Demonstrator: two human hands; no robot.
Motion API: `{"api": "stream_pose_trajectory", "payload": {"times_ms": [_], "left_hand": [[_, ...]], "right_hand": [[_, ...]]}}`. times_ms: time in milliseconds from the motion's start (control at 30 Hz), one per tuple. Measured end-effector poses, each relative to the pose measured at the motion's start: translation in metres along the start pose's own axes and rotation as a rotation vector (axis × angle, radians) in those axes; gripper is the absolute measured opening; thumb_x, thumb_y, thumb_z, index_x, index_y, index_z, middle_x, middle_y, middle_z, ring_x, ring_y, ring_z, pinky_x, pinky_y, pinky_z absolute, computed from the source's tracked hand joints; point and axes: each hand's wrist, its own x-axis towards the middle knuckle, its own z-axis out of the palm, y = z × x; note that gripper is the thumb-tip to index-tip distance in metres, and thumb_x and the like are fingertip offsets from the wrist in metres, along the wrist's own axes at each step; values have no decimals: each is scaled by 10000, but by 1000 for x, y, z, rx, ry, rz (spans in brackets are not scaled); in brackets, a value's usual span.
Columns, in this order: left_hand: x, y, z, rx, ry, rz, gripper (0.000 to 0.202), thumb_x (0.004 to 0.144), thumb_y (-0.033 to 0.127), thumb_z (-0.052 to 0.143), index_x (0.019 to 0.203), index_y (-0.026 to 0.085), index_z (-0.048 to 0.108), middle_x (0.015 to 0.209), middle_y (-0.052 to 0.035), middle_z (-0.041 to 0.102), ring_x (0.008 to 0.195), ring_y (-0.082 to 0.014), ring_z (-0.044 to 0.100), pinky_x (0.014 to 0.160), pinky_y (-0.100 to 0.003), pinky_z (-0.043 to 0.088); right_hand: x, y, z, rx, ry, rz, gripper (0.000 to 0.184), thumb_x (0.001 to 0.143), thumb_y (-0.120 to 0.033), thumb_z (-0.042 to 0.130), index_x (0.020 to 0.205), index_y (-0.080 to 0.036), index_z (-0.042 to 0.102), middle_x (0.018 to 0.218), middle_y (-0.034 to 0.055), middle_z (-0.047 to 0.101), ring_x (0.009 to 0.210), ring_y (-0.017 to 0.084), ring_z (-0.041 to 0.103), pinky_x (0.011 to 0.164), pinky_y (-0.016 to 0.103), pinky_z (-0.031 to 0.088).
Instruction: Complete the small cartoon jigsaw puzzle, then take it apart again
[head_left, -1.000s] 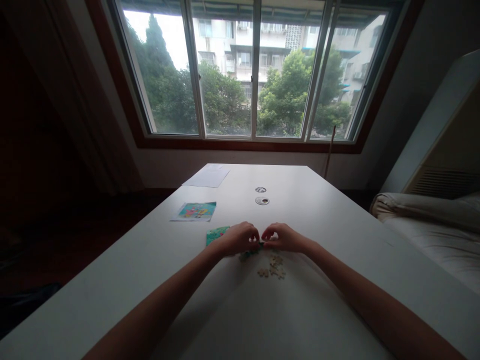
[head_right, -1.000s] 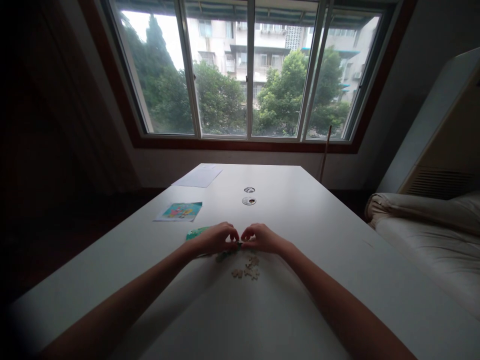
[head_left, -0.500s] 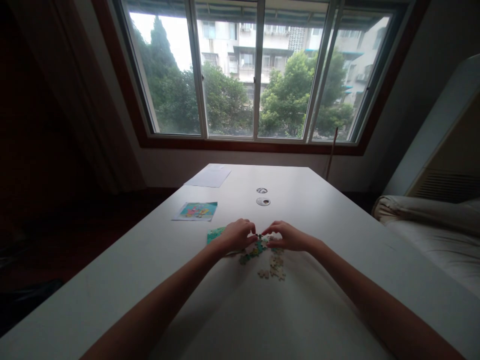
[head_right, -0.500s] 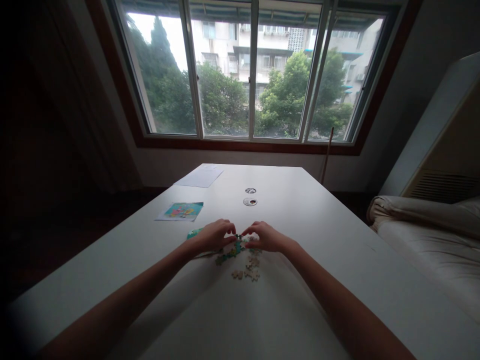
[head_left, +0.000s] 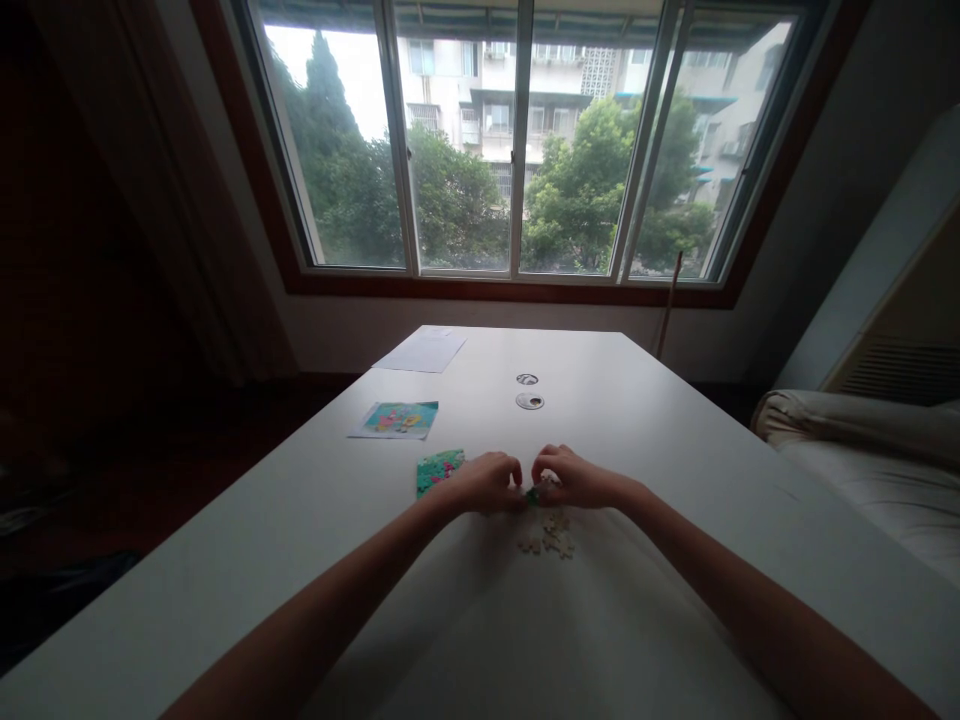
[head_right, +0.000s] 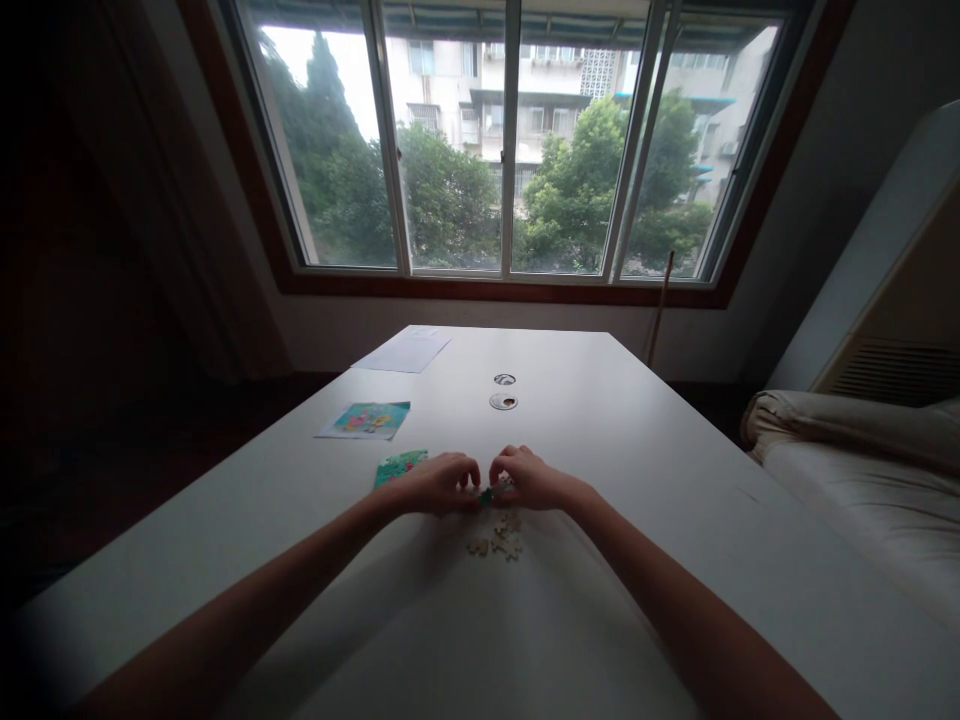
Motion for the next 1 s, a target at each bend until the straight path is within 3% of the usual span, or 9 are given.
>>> {"api": "stream_pose_trajectory", "payload": {"times_ms": [100, 300, 567, 733, 800, 933, 1000], "left_hand": [[2, 0, 3, -63, -20, 41, 215, 663, 291, 580, 841, 188, 640, 780, -15, 634, 713, -147, 571, 630, -209, 406], [3, 1, 3, -141, -30, -11, 195, 674, 255, 559, 819, 166, 655, 740, -15, 649, 647, -128, 572, 589, -195, 402], [2, 6, -3, -176, 96, -29, 249, 756, 319, 496, 809, 136, 656, 723, -27, 639, 637, -120, 552, 561, -192, 372], [1, -1, -7, -116, 82, -75, 246, 759, 311, 476, 816, 147, 651, 773, -48, 644, 676, -147, 563, 583, -219, 376], [-2, -5, -12, -105, 25, -73, 256, 734, 356, 510, 814, 156, 649, 763, -44, 647, 664, -153, 567, 562, -218, 377], [-7, -7, -19, -15, -181, -76, 386, 602, 476, 623, 854, 183, 633, 764, -28, 642, 698, -176, 573, 528, -207, 373], [-8, -7, -17, 35, -189, -75, 419, 579, 495, 632, 871, 195, 621, 801, -26, 639, 736, -187, 572, 539, -211, 373]], "right_hand": [[0, 1, 1, 66, -15, -7, 134, 721, -260, 578, 825, -176, 589, 801, 28, 574, 781, 152, 498, 690, 264, 390], [4, 3, -5, 171, 20, 22, 196, 758, -310, 530, 842, -155, 615, 745, 26, 595, 665, 118, 512, 595, 225, 391], [4, 3, -11, 228, 60, 53, 219, 744, -332, 549, 827, -144, 625, 688, 28, 602, 630, 120, 518, 577, 230, 399], [2, 6, -10, 175, 86, 10, 311, 711, -326, 589, 981, -172, 579, 906, 60, 604, 801, 163, 525, 692, 282, 413], [2, 4, -6, 145, 82, -23, 384, 686, -344, 619, 1032, -192, 554, 976, 67, 571, 861, 176, 503, 732, 297, 408], [3, -6, 4, 68, 13, -47, 329, 689, -374, 622, 981, -225, 593, 945, 62, 554, 911, 195, 474, 789, 316, 379], [3, -10, 8, 24, 19, -33, 314, 684, -362, 630, 963, -220, 602, 943, 67, 553, 914, 201, 471, 795, 320, 369]]}}
